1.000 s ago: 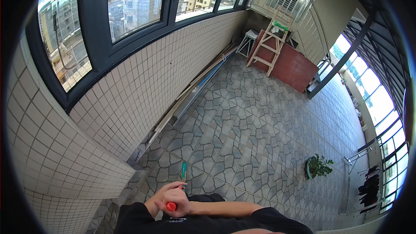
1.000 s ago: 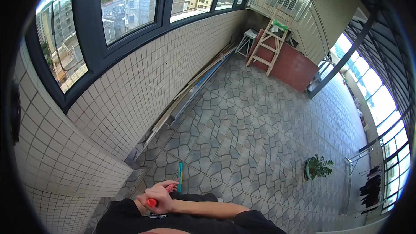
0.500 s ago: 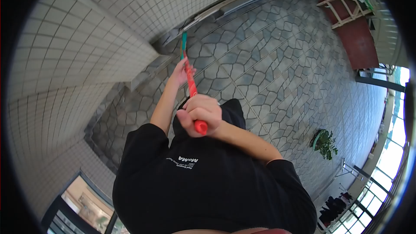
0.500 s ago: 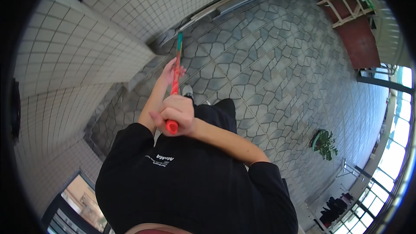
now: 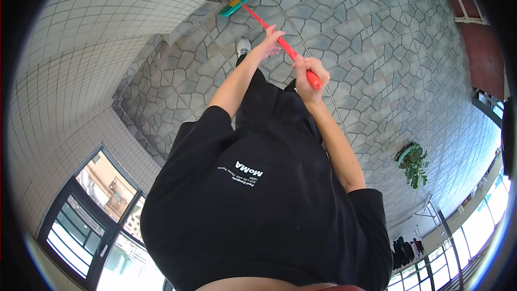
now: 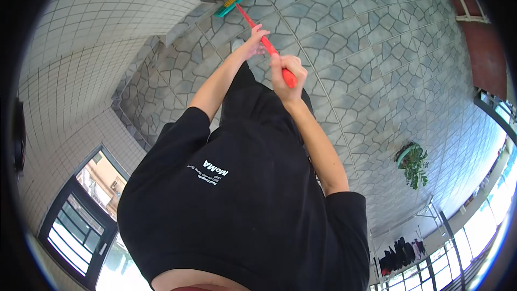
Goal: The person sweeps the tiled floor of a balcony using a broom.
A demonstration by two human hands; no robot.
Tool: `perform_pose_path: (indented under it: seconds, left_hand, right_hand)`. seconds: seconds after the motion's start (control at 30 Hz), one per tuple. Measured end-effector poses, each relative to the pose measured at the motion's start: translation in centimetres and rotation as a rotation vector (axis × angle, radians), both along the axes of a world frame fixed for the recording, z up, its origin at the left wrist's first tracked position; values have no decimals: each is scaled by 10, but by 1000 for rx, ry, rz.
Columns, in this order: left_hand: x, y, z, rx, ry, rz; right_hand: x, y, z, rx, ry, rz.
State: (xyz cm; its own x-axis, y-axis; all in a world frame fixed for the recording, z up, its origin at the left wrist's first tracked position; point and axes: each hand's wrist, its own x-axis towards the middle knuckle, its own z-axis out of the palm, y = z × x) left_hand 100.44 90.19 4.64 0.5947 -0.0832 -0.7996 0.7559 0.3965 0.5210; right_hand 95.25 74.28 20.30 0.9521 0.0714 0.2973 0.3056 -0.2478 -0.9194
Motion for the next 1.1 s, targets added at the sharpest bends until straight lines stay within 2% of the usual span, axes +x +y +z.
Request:
perform_pose_path:
  seconds: [0.07, 0.13, 0.2, 0.23, 0.3, 0.33, 0.4, 0.43, 0.5, 0.57, 0.6, 0.63, 0.67, 0.7, 0.8, 0.9, 0.97, 1.0, 1.07, 1.1]
  left_hand:
    - [-17, -35, -4, 236, -16, -147]
    - [-37, -79, -13, 280, -81, -144]
    - [-59, -112, -7, 414, -120, -447]
    - [-70, -124, 15, 418, -121, -451]
    - [-82, -150, 73, 453, -109, -739]
    - [-86, -164, 74, 400, -86, -714]
    - [-98, -185, 60, 118, -197, -464]
    - [-100, -191, 63, 133, -195, -451]
    - [-105, -201, 68, 179, -180, -132]
    - [-101, -194, 49, 223, -178, -48]
    - [-105, -188, 43, 250, -173, 9]
    - [-107, -180, 81, 262, -185, 79]
    - [-113, -167, 83, 268, -183, 85]
    - [-114, -155, 78, 245, -212, 128]
    - [-119, -109, 112, 168, -269, 273]
    - [-125, -55, 119, 195, -286, 321]
    - [-126, -17, 119, 315, -319, 408]
    - [-123, 2, 113, 315, -335, 415]
    - [-122, 44, 82, 388, -387, 577]
    - [-127, 71, 57, 446, -463, 549]
  right_hand:
    - [-27, -47, 6, -49, 34, 11]
    - [-48, -91, 26, -78, 51, -17]
    - [-64, -121, 69, -136, 99, -31]
    - [-73, -131, 91, -132, 98, -35]
    - [-84, -149, 130, -169, 205, -36]
    - [-84, -156, 146, -169, 193, -38]
    - [-85, -166, 165, -109, 284, 57]
    - [-83, -169, 163, -17, 290, 69]
    - [-72, -171, 157, 50, 214, 200]
    - [-59, -160, 161, 89, 26, 373]
    - [-60, -152, 164, 101, 27, 386]
    - [-62, -144, 167, 223, 55, 477]
    - [-65, -136, 169, 342, 79, 567]
    - [-66, -126, 171, 349, 47, 591]
    - [-70, -91, 173, 267, -64, 646]
    - [-76, -50, 165, 284, -94, 691]
    - [-82, -17, 160, 345, -63, 713]
    - [-83, 2, 155, 341, -79, 722]
    - [-85, 44, 142, 419, -44, 666]
    - [-84, 65, 133, 391, -27, 676]
